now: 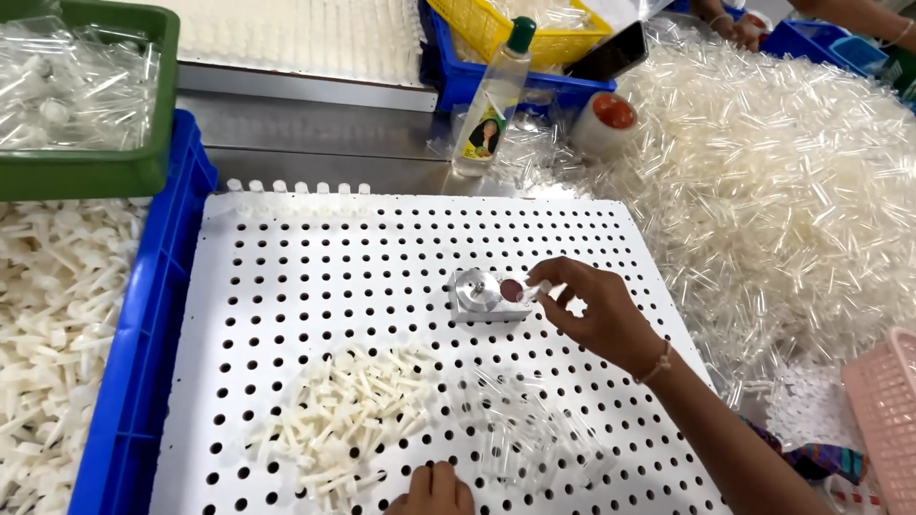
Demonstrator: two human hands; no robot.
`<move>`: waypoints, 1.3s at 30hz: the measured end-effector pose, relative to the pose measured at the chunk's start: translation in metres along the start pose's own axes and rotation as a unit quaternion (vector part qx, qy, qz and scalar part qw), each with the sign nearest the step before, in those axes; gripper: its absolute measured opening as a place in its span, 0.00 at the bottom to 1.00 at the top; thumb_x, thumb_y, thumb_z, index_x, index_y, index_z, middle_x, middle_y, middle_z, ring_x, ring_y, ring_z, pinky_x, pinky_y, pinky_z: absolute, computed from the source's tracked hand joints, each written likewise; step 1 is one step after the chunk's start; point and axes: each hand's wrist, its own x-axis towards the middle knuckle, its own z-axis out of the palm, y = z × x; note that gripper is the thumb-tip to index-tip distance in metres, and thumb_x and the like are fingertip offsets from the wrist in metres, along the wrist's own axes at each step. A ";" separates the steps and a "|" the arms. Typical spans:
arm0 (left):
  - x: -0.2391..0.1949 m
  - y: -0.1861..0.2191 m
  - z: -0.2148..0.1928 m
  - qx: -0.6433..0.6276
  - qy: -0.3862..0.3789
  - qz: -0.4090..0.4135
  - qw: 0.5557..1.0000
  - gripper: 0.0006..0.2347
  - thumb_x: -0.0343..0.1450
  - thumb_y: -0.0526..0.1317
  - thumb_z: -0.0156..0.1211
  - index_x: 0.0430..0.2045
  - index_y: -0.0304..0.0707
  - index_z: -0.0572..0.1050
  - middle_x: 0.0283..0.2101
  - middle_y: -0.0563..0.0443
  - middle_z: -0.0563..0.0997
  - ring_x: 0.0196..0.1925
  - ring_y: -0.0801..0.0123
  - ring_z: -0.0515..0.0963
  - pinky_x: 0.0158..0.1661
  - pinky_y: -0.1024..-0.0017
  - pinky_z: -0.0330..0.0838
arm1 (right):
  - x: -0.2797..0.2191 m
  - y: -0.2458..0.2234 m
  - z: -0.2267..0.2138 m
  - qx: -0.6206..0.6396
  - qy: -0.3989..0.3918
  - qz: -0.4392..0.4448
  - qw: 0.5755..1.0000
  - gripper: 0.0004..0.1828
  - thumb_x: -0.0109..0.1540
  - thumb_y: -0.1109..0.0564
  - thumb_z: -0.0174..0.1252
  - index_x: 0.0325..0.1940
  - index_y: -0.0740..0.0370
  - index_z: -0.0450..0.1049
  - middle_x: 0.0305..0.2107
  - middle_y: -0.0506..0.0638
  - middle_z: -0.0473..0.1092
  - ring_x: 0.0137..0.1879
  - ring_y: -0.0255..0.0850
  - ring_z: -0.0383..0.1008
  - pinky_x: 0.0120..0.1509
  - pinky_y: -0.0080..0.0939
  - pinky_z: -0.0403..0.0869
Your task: The recorder is assembling small plastic medical components by inserting white connectors into clear tubes using a specialized assembly board and jig.
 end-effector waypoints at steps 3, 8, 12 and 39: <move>0.010 -0.005 -0.017 -0.056 0.065 0.004 0.996 0.05 0.59 0.32 0.65 0.23 0.30 0.80 0.28 0.42 0.76 0.29 0.60 0.82 0.18 0.66 0.77 | 0.011 -0.003 0.001 -0.056 -0.006 0.028 0.998 0.14 0.59 0.61 0.61 0.50 0.59 0.75 0.42 0.48 0.79 0.37 0.39 0.80 0.41 0.39 0.79; 0.016 0.006 -0.064 -0.232 0.090 -0.064 0.966 0.12 0.62 0.37 0.67 0.36 0.33 0.83 0.25 0.43 0.77 0.26 0.63 0.82 0.22 0.67 0.78 | 0.019 0.000 0.008 -0.108 -0.024 -0.003 0.994 0.15 0.59 0.61 0.61 0.51 0.58 0.74 0.44 0.48 0.77 0.41 0.41 0.78 0.47 0.41 0.78; 0.021 0.006 -0.073 -0.515 0.018 -0.214 0.830 0.07 0.70 0.38 0.69 0.33 0.32 0.84 0.23 0.48 0.80 0.22 0.70 0.80 0.26 0.72 0.78 | 0.020 -0.001 0.010 -0.153 -0.027 -0.081 0.984 0.16 0.60 0.60 0.61 0.53 0.58 0.74 0.43 0.48 0.76 0.47 0.42 0.78 0.51 0.41 0.77; 0.059 0.021 -0.163 -0.802 0.215 -0.354 0.430 0.05 0.69 0.25 0.59 0.33 0.19 0.80 0.29 0.38 0.83 0.30 0.61 0.89 0.34 0.61 0.87 | -0.084 -0.051 0.052 0.427 -0.040 0.014 0.903 0.09 0.59 0.68 0.68 0.43 0.71 0.80 0.35 0.60 0.81 0.41 0.42 0.78 0.43 0.41 0.78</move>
